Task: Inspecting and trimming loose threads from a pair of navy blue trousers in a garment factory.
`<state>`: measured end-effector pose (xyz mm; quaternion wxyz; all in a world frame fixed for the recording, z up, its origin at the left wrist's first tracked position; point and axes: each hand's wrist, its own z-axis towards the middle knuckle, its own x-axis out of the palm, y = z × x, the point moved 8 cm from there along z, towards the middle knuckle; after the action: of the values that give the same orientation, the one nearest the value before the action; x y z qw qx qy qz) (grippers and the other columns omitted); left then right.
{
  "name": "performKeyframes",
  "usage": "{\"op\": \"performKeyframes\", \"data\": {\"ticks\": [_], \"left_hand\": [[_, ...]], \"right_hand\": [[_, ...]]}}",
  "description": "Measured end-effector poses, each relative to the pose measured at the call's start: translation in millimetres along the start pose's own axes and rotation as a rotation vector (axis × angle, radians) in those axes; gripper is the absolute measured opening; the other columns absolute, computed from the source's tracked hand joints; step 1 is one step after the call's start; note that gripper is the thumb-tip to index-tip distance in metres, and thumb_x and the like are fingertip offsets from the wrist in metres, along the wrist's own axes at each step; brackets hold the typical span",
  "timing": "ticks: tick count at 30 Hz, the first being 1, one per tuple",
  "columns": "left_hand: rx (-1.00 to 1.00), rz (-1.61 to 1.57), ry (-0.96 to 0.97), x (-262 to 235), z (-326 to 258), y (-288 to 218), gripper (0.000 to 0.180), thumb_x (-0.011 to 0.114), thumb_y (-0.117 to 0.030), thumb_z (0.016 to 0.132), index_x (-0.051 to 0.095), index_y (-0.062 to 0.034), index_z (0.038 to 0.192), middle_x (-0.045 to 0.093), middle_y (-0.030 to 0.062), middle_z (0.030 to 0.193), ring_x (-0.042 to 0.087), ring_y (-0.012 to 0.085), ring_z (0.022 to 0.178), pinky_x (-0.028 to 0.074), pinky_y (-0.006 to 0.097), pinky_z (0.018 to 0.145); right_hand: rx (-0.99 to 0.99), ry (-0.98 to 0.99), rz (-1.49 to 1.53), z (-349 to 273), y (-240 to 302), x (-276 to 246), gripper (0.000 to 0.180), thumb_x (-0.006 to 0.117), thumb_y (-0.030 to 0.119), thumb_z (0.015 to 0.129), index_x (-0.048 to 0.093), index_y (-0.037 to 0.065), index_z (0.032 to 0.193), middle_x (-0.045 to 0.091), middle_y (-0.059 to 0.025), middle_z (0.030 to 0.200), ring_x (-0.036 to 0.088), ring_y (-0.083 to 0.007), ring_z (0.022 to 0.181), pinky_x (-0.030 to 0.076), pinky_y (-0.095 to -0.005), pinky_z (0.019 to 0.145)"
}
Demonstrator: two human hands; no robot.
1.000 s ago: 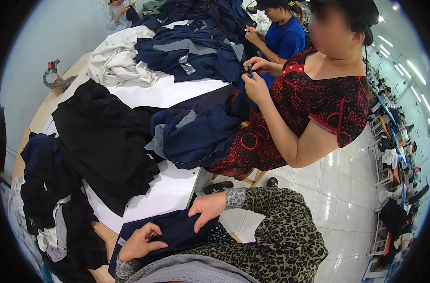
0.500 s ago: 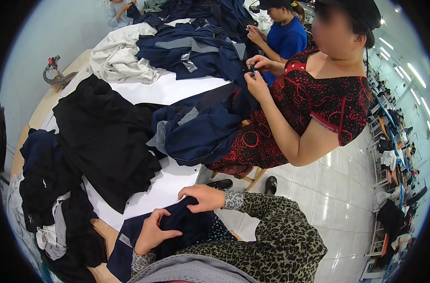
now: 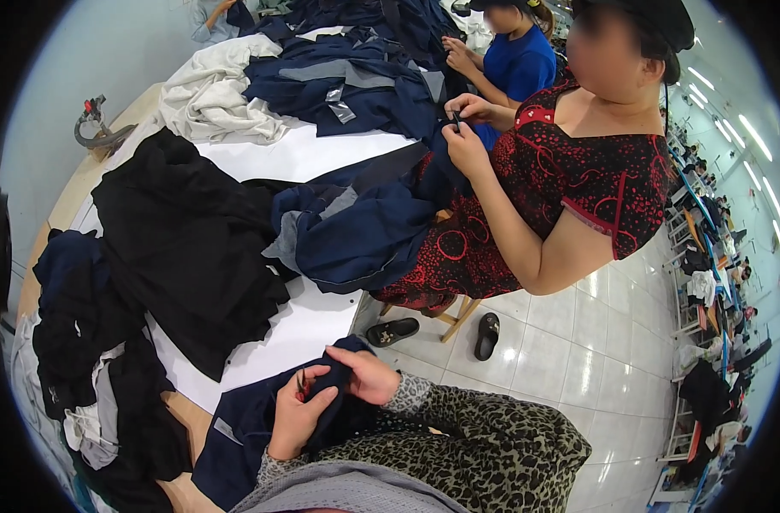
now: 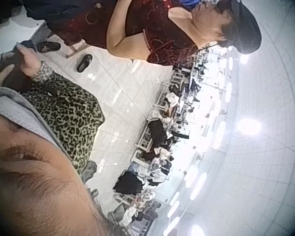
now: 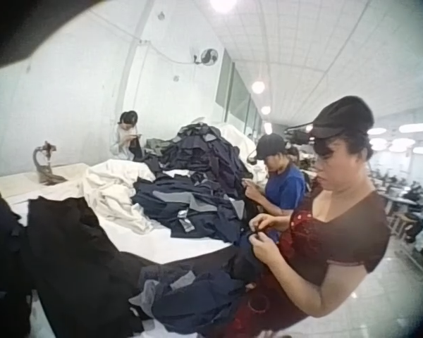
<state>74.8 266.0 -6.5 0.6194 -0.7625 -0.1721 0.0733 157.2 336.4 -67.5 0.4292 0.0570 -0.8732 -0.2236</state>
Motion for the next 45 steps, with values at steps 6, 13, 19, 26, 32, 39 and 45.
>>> {"op": "performKeyframes", "data": {"ticks": [6,13,19,26,32,39,45], "left_hand": [[0.005,0.060,0.077,-18.4,-10.2,-5.4,0.053,0.075,-0.002,0.074,0.052,0.0030,0.122,0.060,0.0019,0.100,0.053,0.0065,0.089,0.043,0.020,0.081],[-0.114,-0.082,0.032,-39.9,-4.7,37.2,0.054,0.076,0.001,0.070,0.054,0.0029,0.120,0.061,0.0051,0.105,0.056,0.0102,0.094,0.045,0.023,0.082],[-0.126,-0.350,0.017,-36.9,25.0,45.7,0.043,0.068,0.000,0.077,0.056,0.0012,0.118,0.060,0.0036,0.106,0.055,0.0108,0.096,0.043,0.024,0.086],[-0.151,-0.396,0.070,-33.0,23.9,40.1,0.044,0.069,0.001,0.077,0.055,0.0006,0.118,0.059,0.0035,0.107,0.055,0.0088,0.095,0.045,0.021,0.083],[-0.110,-0.322,0.096,-32.5,19.4,31.5,0.051,0.073,0.004,0.071,0.054,-0.0002,0.119,0.057,0.0035,0.112,0.053,0.0109,0.102,0.044,0.024,0.087],[-0.040,-0.175,0.132,-41.3,14.3,18.3,0.046,0.076,0.001,0.071,0.056,-0.0011,0.112,0.056,0.0005,0.109,0.050,0.0098,0.104,0.037,0.025,0.095],[0.064,0.029,0.381,-25.0,8.3,-20.1,0.034,0.074,-0.004,0.076,0.053,-0.0029,0.102,0.053,-0.0014,0.097,0.048,0.0074,0.093,0.039,0.022,0.087]], "right_hand": [[-0.158,-0.127,-0.045,-0.1,38.2,-14.1,0.029,0.059,0.027,0.092,0.062,0.002,0.106,0.067,-0.0060,0.097,0.065,-0.0172,0.085,0.052,-0.0335,0.076],[0.056,-0.128,0.106,23.8,-5.4,-26.4,0.022,0.057,0.029,0.093,0.062,0.010,0.102,0.067,-0.0003,0.093,0.063,-0.0125,0.079,0.051,-0.0287,0.068],[0.034,0.053,0.114,10.9,15.9,-8.0,0.025,0.055,0.030,0.094,0.062,0.010,0.107,0.066,-0.0011,0.098,0.060,-0.0127,0.089,0.050,-0.0289,0.076],[0.042,0.001,-0.062,5.8,16.0,-21.3,0.025,0.054,0.021,0.094,0.060,0.001,0.106,0.065,-0.0117,0.099,0.063,-0.0230,0.090,0.051,-0.0369,0.083],[0.070,-0.041,-0.113,1.3,15.4,-23.9,0.030,0.051,0.023,0.094,0.057,-0.004,0.106,0.064,-0.0173,0.097,0.064,-0.0284,0.087,0.052,-0.0402,0.082],[-0.356,-0.174,-0.976,-20.6,69.8,-9.6,0.031,0.063,0.025,0.089,0.061,0.000,0.070,0.061,-0.0058,0.064,0.058,-0.0109,0.059,0.047,-0.0227,0.059],[-0.066,0.634,-1.279,22.2,66.6,55.2,0.029,0.052,0.020,0.095,0.058,-0.001,0.114,0.062,-0.0025,0.098,0.053,-0.0077,0.087,0.044,-0.0235,0.078]]}}
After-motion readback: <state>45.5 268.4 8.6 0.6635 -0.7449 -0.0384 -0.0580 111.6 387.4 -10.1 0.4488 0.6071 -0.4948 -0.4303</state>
